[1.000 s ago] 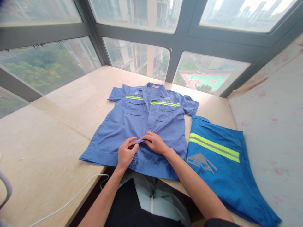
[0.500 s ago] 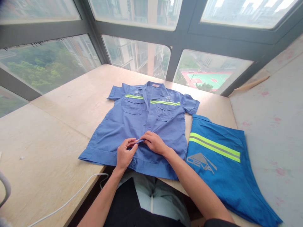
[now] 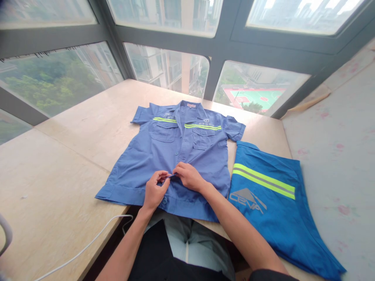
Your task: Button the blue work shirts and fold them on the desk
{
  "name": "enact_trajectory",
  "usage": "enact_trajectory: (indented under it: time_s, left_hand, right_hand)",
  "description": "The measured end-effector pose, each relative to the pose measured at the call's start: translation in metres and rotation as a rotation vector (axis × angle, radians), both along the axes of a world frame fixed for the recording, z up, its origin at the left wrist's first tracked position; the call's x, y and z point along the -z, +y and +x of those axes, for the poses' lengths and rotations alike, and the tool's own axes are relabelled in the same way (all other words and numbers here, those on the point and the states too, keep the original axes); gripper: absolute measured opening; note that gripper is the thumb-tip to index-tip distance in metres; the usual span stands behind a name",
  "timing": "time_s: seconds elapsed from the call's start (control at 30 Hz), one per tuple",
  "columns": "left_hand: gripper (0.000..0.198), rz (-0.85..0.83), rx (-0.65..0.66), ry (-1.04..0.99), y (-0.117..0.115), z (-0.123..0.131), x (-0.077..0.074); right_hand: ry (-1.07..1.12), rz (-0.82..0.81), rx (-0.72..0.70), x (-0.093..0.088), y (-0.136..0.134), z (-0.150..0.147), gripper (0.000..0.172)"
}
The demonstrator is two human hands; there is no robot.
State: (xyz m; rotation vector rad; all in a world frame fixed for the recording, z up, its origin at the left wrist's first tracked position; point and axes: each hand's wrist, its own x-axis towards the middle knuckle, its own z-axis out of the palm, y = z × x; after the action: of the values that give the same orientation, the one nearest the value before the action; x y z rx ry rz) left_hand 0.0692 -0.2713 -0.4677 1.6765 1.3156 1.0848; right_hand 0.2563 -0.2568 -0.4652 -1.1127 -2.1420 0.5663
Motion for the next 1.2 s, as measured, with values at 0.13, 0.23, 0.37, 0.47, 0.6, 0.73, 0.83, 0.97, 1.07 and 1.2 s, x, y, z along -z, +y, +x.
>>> enact_trajectory:
  time_s: [0.13,0.23,0.37,0.47,0.6,0.73,0.83,0.97,1.07,1.2]
  left_hand:
    - [0.016,-0.033,0.021,-0.007,0.002,0.000,-0.004]
    - [0.017,-0.081,0.010,-0.057,0.003,0.000,-0.007]
    - [0.022,-0.138,-0.057,-0.091,0.005,0.003,-0.010]
    - [0.024,-0.172,-0.093,-0.076,0.007,0.004,-0.011]
    - [0.024,-0.179,-0.101,-0.036,0.010,0.005,-0.011]
    - [0.021,-0.170,-0.082,-0.005,0.010,0.003,-0.009]
    - [0.018,-0.108,-0.043,0.047,0.008,0.001,-0.006]
    - [0.017,0.093,-0.004,0.213,0.003,-0.004,-0.002]
    - [0.020,0.241,0.049,0.335,0.002,-0.008,-0.001]
    - [0.023,0.325,0.064,0.517,0.002,-0.011,-0.001]
  right_hand:
    - [-0.013,0.010,0.011,-0.001,0.000,-0.001,0.026]
    - [0.008,0.025,0.025,-0.003,-0.002,-0.002,0.025]
    - [0.083,0.087,0.080,-0.001,-0.007,-0.002,0.021]
    - [0.041,0.164,0.099,0.001,-0.010,-0.002,0.012]
    - [-0.112,0.216,0.121,0.001,-0.010,-0.004,0.015]
    - [-0.136,0.240,0.133,0.000,-0.008,-0.006,0.019]
    - [-0.146,0.244,0.114,0.000,-0.008,-0.007,0.017]
    - [-0.208,0.279,0.083,0.003,-0.009,-0.007,0.018]
    - [-0.228,0.266,0.085,0.004,-0.009,-0.007,0.021]
    - [-0.232,0.245,0.105,0.005,-0.007,-0.009,0.023]
